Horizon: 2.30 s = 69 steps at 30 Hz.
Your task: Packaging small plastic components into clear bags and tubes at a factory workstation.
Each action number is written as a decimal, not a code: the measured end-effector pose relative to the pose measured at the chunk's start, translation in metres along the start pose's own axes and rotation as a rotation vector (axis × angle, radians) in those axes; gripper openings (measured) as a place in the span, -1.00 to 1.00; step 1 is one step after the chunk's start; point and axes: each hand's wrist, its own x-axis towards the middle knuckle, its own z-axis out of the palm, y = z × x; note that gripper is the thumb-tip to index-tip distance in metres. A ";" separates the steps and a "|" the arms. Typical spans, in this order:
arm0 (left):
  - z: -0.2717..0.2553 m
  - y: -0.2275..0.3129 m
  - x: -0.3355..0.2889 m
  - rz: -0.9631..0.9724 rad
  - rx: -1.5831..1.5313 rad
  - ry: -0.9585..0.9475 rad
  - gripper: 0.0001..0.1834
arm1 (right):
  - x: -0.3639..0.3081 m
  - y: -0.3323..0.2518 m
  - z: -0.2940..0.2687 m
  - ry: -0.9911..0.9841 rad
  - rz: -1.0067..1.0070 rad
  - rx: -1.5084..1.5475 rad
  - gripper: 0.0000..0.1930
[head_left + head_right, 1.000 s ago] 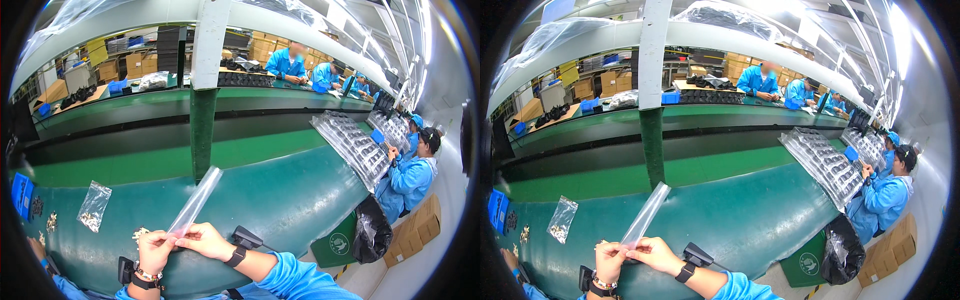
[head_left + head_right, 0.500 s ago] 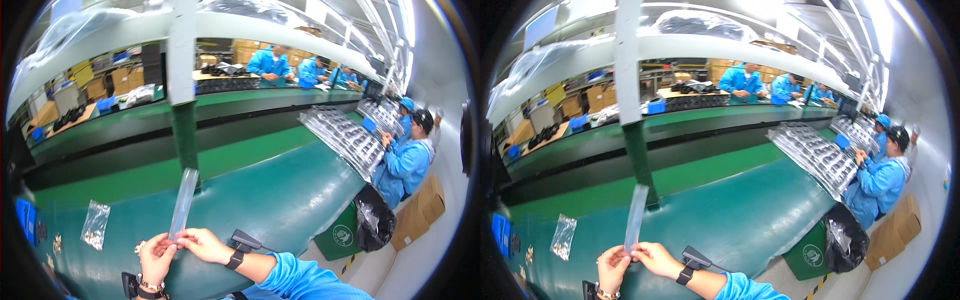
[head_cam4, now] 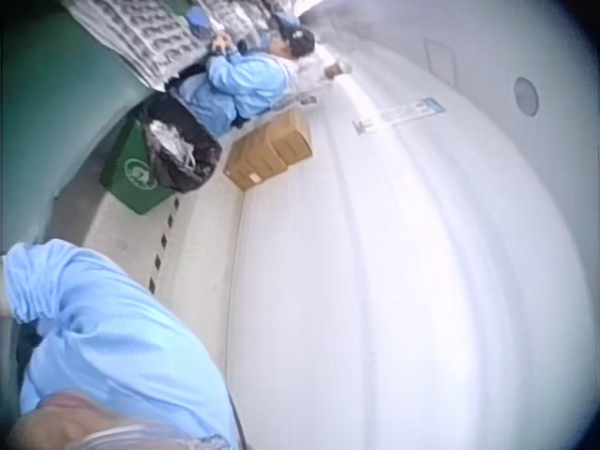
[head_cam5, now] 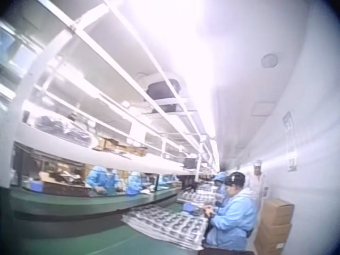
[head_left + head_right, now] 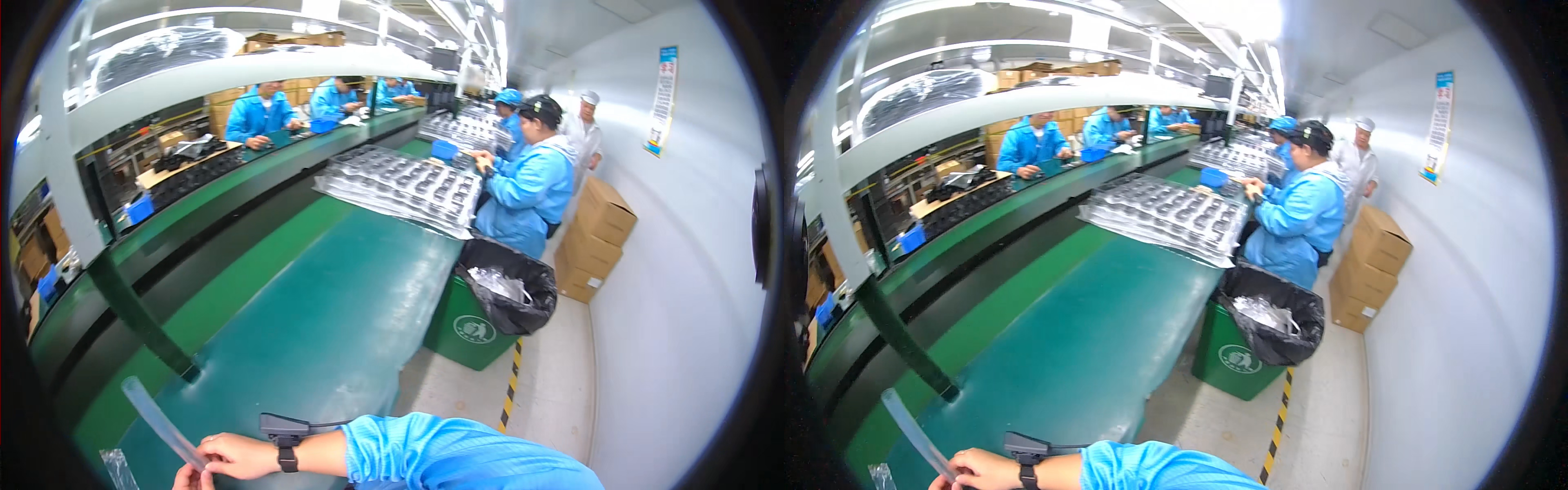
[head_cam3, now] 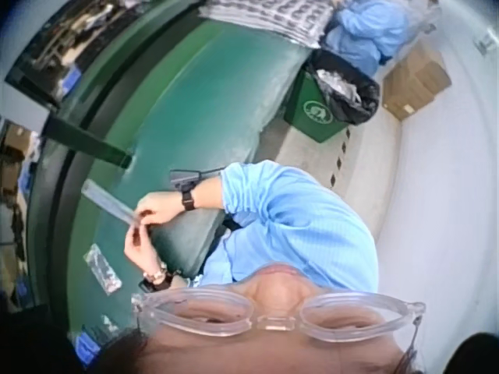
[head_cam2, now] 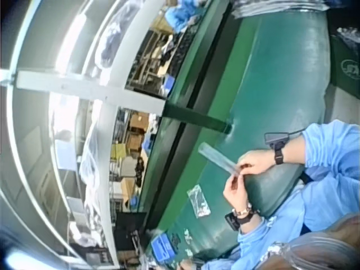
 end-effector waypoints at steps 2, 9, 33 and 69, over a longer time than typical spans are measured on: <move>-0.002 -0.003 0.000 -0.018 -0.042 -0.005 -0.76 | 0.001 -0.020 -0.005 -0.042 0.094 0.024 -0.76; 0.002 -0.009 0.002 -0.046 -0.049 -0.032 -0.80 | -0.001 0.004 -0.001 0.058 -0.051 -0.003 -0.88; 0.009 -0.018 -0.002 -0.114 -0.133 -0.003 -0.94 | -0.001 0.015 -0.011 -0.111 0.341 0.277 -0.85; -0.007 0.075 0.016 0.473 -0.329 -0.181 -0.65 | 0.007 0.002 -0.018 0.139 0.212 0.398 -0.65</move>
